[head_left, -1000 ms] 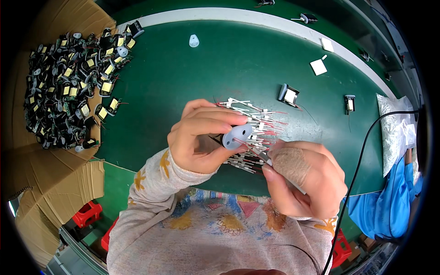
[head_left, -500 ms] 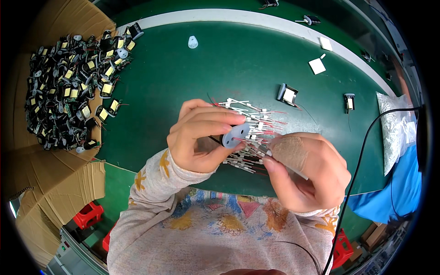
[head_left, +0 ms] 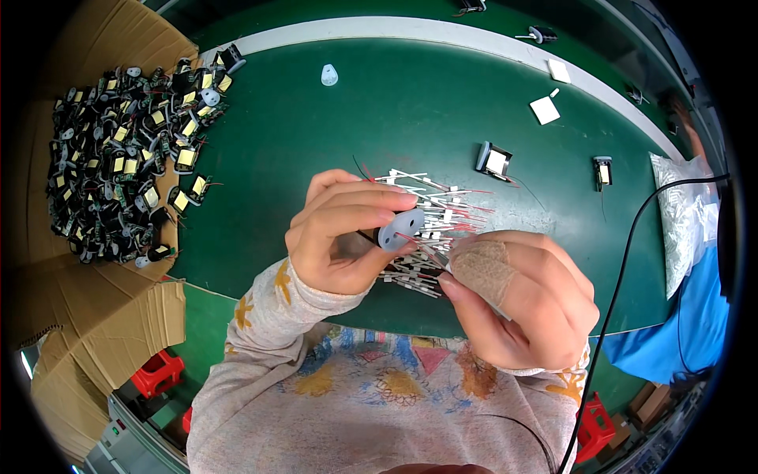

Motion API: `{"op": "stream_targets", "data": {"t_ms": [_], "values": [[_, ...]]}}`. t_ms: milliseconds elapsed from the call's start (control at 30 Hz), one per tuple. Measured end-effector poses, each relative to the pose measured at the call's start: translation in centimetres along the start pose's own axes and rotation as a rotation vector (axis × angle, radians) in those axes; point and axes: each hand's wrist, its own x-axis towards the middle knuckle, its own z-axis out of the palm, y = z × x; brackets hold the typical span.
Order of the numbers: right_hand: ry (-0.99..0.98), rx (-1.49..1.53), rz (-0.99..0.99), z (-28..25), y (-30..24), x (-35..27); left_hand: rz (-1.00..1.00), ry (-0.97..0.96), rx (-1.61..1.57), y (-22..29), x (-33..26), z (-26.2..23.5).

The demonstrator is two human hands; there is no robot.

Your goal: The person assembles electronic components by inserting small pins into a plastic base and fitting it into a housing on a workbench.

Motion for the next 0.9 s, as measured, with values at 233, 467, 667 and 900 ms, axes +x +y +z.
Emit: {"op": "stream_targets", "data": {"t_ms": [233, 467, 667, 900], "values": [[0.001, 0.02, 0.019, -0.01, 0.01, -0.04, 0.017, -0.018, 0.049, 0.07, 0.09, -0.21], [-0.047, -0.022, 0.011, -0.36, -0.17, 0.04, 0.029, -0.021, 0.075, 0.13, 0.12, -0.29], [-0.089, -0.061, -0.05, -0.34, -0.36, -0.04, 0.014, 0.01, 0.059, 0.17, 0.04, -0.34], [-0.083, -0.048, -0.047, -0.25, -0.3, -0.12, 0.006, 0.0, 0.053, 0.24, -0.03, -0.41]]}}
